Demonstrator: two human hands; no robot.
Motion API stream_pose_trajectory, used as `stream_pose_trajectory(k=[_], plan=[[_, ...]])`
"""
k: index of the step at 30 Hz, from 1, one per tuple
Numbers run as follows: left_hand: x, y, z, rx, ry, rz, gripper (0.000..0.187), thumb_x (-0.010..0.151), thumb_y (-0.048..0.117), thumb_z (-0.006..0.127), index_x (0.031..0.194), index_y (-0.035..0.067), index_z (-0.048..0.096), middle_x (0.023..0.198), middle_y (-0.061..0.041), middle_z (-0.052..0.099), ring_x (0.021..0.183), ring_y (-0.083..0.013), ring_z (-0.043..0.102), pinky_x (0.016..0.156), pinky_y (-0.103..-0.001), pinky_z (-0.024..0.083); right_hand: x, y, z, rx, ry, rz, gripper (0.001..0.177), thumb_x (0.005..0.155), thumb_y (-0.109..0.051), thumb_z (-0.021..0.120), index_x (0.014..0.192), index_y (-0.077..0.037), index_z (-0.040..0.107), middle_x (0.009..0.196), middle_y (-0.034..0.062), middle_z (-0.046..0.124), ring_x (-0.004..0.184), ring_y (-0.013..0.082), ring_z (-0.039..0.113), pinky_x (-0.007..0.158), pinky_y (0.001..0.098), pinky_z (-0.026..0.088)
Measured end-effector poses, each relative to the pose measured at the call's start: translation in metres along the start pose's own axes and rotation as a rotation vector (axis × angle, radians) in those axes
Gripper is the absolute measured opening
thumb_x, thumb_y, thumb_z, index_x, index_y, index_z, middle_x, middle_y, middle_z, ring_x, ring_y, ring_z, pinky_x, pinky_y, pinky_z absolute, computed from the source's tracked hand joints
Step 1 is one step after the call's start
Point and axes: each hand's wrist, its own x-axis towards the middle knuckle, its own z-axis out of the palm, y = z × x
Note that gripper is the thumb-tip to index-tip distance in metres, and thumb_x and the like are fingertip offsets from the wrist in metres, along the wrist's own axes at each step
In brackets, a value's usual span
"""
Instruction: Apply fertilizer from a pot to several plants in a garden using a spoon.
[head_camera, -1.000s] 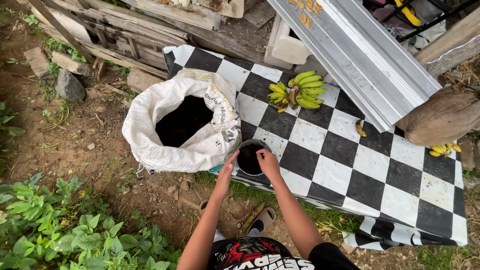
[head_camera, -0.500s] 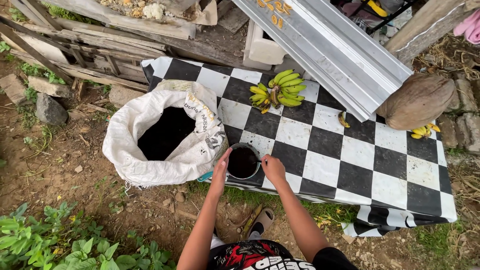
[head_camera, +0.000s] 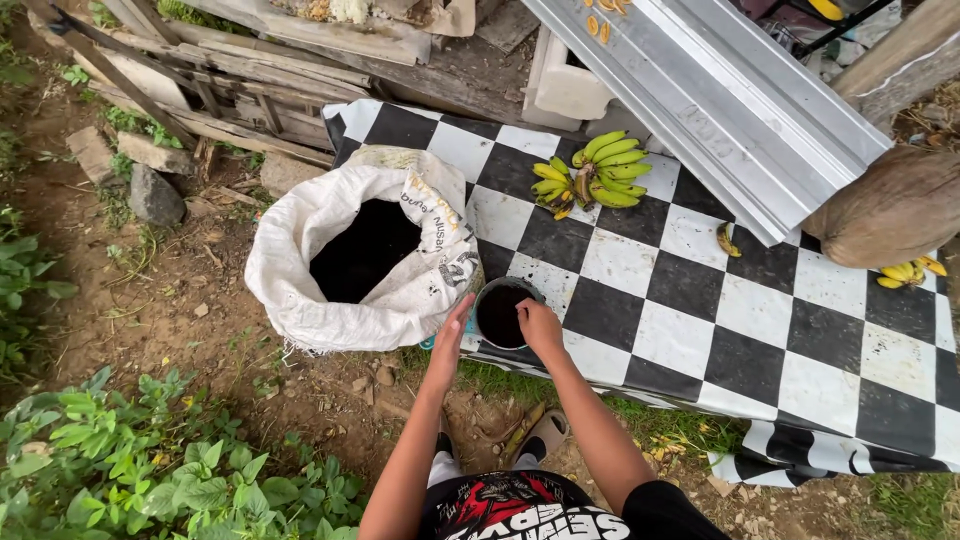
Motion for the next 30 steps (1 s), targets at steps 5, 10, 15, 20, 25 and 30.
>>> stream_pose_trajectory(k=[5, 10, 15, 20, 25, 30], plan=[[0.014, -0.017, 0.0, -0.065, -0.049, 0.035, 0.073, 0.107, 0.05, 0.041, 0.159, -0.001, 0.034, 0.167, -0.017, 0.034, 0.159, -0.028, 0.024, 0.13, -0.04, 0.012, -0.02, 0.001, -0.025, 0.136, 0.08, 0.004, 0.019, 0.096, -0.016, 0.062, 0.106, -0.008, 0.076, 0.081, 0.0129, 0.075, 0.066, 0.0282, 0.068, 0.061, 0.044, 0.053], [0.02, -0.026, 0.009, -0.138, -0.102, 0.022, 0.076, 0.108, 0.054, 0.038, 0.16, -0.001, 0.032, 0.167, -0.019, 0.034, 0.158, -0.0302, 0.027, 0.13, -0.041, 0.015, -0.049, 0.003, -0.051, 0.247, 0.049, 0.155, 0.02, 0.099, -0.017, 0.061, 0.111, -0.008, 0.075, 0.078, 0.0151, 0.074, 0.053, 0.0242, 0.06, 0.054, 0.0392, 0.044], [0.023, -0.028, 0.017, -0.141, -0.145, -0.017, 0.081, 0.106, 0.062, 0.024, 0.161, 0.002, 0.029, 0.167, -0.018, 0.033, 0.158, -0.0294, 0.024, 0.13, -0.041, 0.011, -0.064, 0.03, -0.048, 0.327, 0.111, 0.086, 0.019, 0.096, -0.016, 0.063, 0.109, -0.007, 0.075, 0.091, 0.0126, 0.077, 0.052, 0.0209, 0.061, 0.053, 0.0367, 0.045], [0.026, -0.022, 0.024, -0.096, -0.188, -0.046, 0.082, 0.106, 0.063, 0.019, 0.161, 0.003, 0.03, 0.167, -0.016, 0.033, 0.158, -0.0291, 0.024, 0.13, -0.042, 0.011, -0.074, 0.037, -0.044, 0.386, 0.079, 0.133, 0.019, 0.1, -0.016, 0.061, 0.112, -0.008, 0.073, 0.089, 0.011, 0.076, 0.052, 0.0179, 0.055, 0.054, 0.0353, 0.044], [0.027, -0.011, 0.021, -0.062, -0.206, -0.067, 0.081, 0.106, 0.062, 0.018, 0.161, 0.003, 0.03, 0.168, -0.016, 0.033, 0.158, -0.0288, 0.024, 0.13, -0.042, 0.011, -0.073, 0.046, -0.03, 0.605, 0.14, 0.193, 0.017, 0.099, -0.011, 0.06, 0.111, -0.006, 0.073, 0.088, 0.0044, 0.073, 0.059, 0.0094, 0.052, 0.056, 0.0311, 0.044], [0.036, 0.002, 0.012, -0.103, -0.224, 0.038, 0.079, 0.108, 0.06, 0.02, 0.163, 0.003, 0.025, 0.171, -0.016, 0.026, 0.161, -0.027, 0.017, 0.131, -0.041, 0.007, -0.062, 0.042, -0.024, 0.765, 0.263, 0.034, 0.016, 0.101, -0.006, 0.06, 0.106, -0.001, 0.074, 0.077, 0.0015, 0.063, 0.067, 0.0066, 0.052, 0.061, 0.0266, 0.045]])
